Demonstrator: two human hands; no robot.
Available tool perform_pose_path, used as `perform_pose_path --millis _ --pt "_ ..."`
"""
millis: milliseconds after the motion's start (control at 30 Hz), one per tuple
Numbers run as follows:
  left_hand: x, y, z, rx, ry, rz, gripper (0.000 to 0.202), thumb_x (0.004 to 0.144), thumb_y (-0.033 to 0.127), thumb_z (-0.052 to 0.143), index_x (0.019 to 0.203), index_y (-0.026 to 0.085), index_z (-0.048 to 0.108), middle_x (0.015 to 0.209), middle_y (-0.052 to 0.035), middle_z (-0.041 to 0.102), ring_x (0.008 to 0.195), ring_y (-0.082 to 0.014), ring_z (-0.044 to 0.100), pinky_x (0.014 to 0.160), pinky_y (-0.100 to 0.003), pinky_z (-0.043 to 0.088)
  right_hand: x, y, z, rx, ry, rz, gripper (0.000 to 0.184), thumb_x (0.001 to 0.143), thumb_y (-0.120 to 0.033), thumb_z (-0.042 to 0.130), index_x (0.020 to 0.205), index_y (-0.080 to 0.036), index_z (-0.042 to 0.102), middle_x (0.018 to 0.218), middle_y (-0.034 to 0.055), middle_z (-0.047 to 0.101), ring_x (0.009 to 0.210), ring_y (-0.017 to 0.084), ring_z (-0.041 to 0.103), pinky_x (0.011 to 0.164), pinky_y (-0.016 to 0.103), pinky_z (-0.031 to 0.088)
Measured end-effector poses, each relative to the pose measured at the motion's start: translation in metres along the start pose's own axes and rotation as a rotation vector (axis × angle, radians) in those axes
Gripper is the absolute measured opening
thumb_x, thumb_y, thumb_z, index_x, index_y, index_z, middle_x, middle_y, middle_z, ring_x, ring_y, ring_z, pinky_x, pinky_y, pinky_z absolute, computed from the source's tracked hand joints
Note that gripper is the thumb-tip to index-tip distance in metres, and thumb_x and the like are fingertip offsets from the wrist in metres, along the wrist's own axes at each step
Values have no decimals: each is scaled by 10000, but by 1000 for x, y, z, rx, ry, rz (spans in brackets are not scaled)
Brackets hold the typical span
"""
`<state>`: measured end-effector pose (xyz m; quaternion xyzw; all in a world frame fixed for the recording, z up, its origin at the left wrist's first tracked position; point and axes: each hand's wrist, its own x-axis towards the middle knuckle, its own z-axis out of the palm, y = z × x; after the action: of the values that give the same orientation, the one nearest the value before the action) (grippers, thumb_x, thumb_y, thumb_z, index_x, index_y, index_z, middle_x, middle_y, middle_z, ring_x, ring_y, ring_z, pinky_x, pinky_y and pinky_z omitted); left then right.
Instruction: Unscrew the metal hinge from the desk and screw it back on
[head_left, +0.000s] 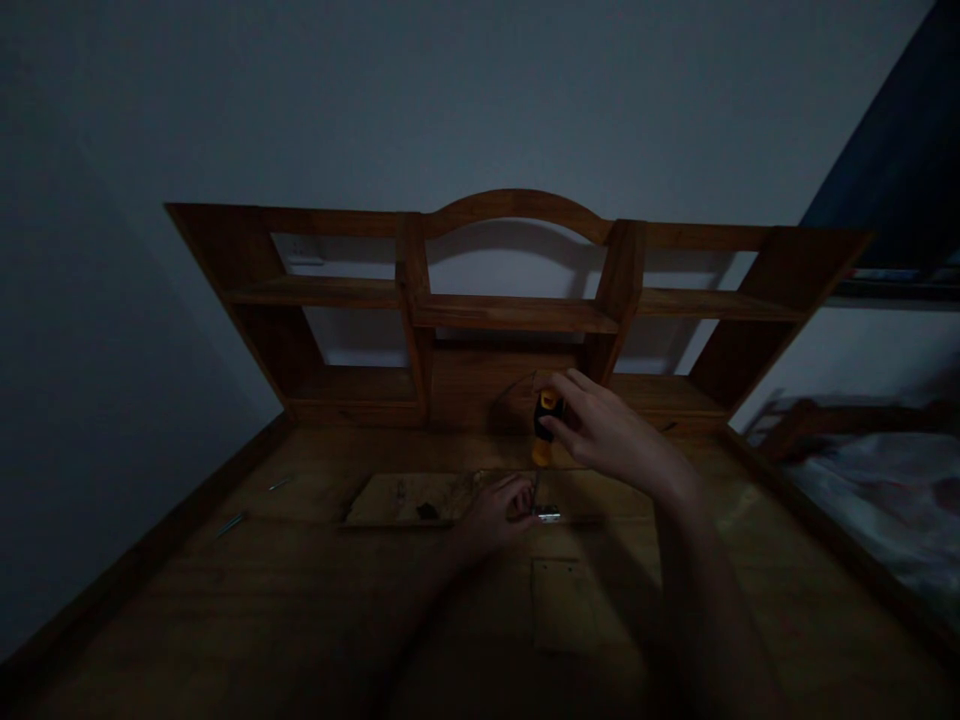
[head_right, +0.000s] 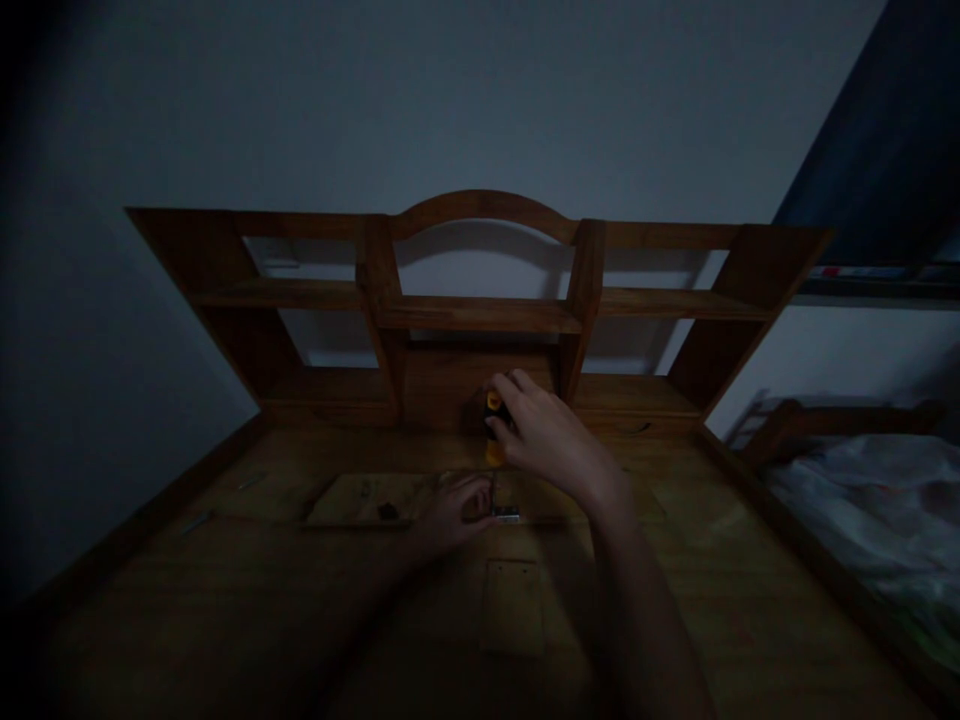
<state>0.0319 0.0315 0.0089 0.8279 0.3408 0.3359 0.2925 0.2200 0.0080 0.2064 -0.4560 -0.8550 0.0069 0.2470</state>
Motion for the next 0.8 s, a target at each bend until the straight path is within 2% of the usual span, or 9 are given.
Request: perform_pose_path --millis 333,467,667,800 --pt "0 0 0 -3 -1 9 183 871 311 713 888 194 573 907 -17 618 837 -169 584 789 -283 470 0 0 2 1 0 1 218 974 -259 528 1180 -189 543 1149 100 579 1003 253 611 936 432 493" --pt "0 1 -1 7 -6 9 177 885 316 698 885 195 569 922 -20 619 849 -170 588 789 -281 470 -1 3 0 53 -5 -5 228 972 -260 540 1196 -225 553 1189 91 597 1052 251 620 972 425 485" --pt "-2 -2 0 35 -12 13 165 897 323 690 916 195 587 924 -13 621 849 -165 587 787 -279 464 1 14 -3 164 -29 -47 349 949 -269 593 1296 -255 559 1286 81 627 1193 251 604 1035 412 459" --pt "-3 -5 1 54 -7 1 188 887 336 710 952 193 607 934 -21 628 868 -172 585 791 -279 468 3 15 -2 244 -73 -22 399 952 -253 589 1348 -261 537 1249 64 666 1150 234 635 988 391 473"
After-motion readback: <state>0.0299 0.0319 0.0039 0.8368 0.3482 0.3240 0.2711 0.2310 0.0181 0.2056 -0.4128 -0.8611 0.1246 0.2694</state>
